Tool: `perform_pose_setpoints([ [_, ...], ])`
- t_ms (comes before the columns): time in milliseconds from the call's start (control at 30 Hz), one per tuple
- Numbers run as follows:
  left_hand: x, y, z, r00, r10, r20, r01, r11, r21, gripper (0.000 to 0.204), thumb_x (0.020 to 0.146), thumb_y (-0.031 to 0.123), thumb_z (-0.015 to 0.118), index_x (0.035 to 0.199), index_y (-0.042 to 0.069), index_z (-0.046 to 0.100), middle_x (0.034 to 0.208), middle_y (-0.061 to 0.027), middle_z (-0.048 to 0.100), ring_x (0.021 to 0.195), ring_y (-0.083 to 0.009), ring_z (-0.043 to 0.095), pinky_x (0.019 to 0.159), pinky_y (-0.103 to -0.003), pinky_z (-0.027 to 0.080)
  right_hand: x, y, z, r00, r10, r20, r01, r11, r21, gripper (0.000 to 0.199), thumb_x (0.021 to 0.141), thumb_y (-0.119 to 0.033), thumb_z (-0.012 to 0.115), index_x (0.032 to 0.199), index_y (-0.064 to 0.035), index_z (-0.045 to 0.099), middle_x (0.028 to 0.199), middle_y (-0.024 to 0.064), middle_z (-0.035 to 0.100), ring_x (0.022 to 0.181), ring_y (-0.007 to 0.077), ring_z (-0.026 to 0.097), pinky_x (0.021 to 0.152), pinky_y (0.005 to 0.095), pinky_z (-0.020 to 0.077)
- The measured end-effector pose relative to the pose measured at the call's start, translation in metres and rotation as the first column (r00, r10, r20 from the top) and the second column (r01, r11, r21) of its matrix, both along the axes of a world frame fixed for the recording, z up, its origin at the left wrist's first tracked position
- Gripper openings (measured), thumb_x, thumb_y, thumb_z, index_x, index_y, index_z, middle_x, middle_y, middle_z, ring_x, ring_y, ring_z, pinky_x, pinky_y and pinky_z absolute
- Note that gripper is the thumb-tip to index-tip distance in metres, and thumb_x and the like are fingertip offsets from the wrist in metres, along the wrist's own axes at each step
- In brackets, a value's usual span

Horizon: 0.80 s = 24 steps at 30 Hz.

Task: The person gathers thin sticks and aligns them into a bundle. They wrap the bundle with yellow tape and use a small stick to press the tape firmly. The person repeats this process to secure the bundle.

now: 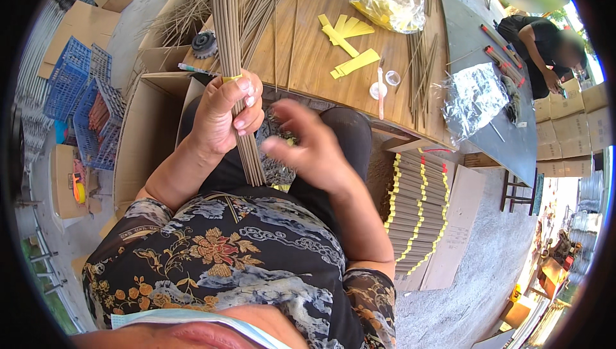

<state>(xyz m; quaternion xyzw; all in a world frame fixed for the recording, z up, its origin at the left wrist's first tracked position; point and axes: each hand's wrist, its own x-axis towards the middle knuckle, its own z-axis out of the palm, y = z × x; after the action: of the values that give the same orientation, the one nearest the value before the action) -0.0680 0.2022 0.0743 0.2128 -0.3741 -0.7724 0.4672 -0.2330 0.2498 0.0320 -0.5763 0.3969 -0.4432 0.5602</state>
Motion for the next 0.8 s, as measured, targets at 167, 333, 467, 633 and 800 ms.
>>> perform_pose_setpoints([
  [167, 0.004, 0.009, 0.007, 1.000, -0.020, 0.006, 0.020, 0.999, -0.033, 0.016, 0.081, 0.017, 0.057, 0.071, 0.005, 0.052, 0.057, -0.0014, 0.048, 0.042, -0.0070, 0.043, 0.040, -0.021, 0.035, 0.051, 0.011, -0.005, 0.952, 0.306, 0.014, -0.304, 0.936, 0.178, 0.038, 0.081, -0.018, 0.062, 0.107, 0.0000, 0.042, 0.079, 0.0096, 0.058, 0.070, 0.0184, 0.056, 0.065, 0.0302, 0.0461],
  [333, 0.012, 0.017, 0.009, 0.982, 0.156, 0.102, -0.139, 0.978, -0.155, 0.014, 0.080, 0.016, 0.056, 0.079, 0.002, 0.056, 0.060, -0.0040, 0.054, 0.051, -0.0102, 0.054, 0.047, -0.022, 0.044, 0.068, 0.019, -0.010, 0.972, -0.005, -0.237, -0.027, 0.991, -0.131, 0.030, 0.082, -0.013, 0.056, 0.102, 0.0013, 0.040, 0.075, 0.0201, 0.058, 0.070, 0.0361, 0.058, 0.063, 0.0377, 0.0466],
  [467, 0.013, 0.022, 0.011, 0.944, 0.272, 0.189, -0.236, 0.953, -0.192, 0.012, 0.080, 0.011, 0.055, 0.082, 0.000, 0.056, 0.062, -0.0053, 0.056, 0.053, -0.0114, 0.055, 0.052, -0.024, 0.046, 0.076, 0.023, -0.007, 0.931, -0.175, -0.320, 0.095, 0.964, -0.250, 0.026, 0.081, -0.012, 0.056, 0.097, 0.0004, 0.039, 0.076, 0.0237, 0.057, 0.071, 0.0419, 0.056, 0.062, 0.0423, 0.0460],
  [633, 0.006, 0.020, 0.009, 0.880, 0.401, 0.254, -0.358, 0.912, -0.199, 0.012, 0.079, 0.006, 0.057, 0.088, -0.002, 0.053, 0.064, -0.0055, 0.056, 0.054, -0.0117, 0.055, 0.054, -0.024, 0.046, 0.081, 0.024, -0.009, 0.825, -0.322, -0.465, 0.180, 0.929, -0.324, 0.027, 0.080, -0.013, 0.057, 0.096, 0.0002, 0.039, 0.075, 0.0246, 0.057, 0.070, 0.0422, 0.057, 0.060, 0.0438, 0.0459],
  [800, 0.010, 0.018, 0.002, 0.927, 0.334, 0.169, -0.307, 0.937, -0.169, 0.031, 0.078, 0.006, 0.063, 0.102, -0.004, 0.046, 0.065, -0.0033, 0.052, 0.047, -0.0078, 0.048, 0.043, -0.019, 0.040, 0.080, 0.016, 0.001, 0.865, -0.215, -0.454, 0.092, 0.956, -0.278, 0.034, 0.078, -0.015, 0.061, 0.100, 0.0010, 0.040, 0.078, 0.0256, 0.057, 0.074, 0.0417, 0.057, 0.063, 0.0425, 0.0468],
])
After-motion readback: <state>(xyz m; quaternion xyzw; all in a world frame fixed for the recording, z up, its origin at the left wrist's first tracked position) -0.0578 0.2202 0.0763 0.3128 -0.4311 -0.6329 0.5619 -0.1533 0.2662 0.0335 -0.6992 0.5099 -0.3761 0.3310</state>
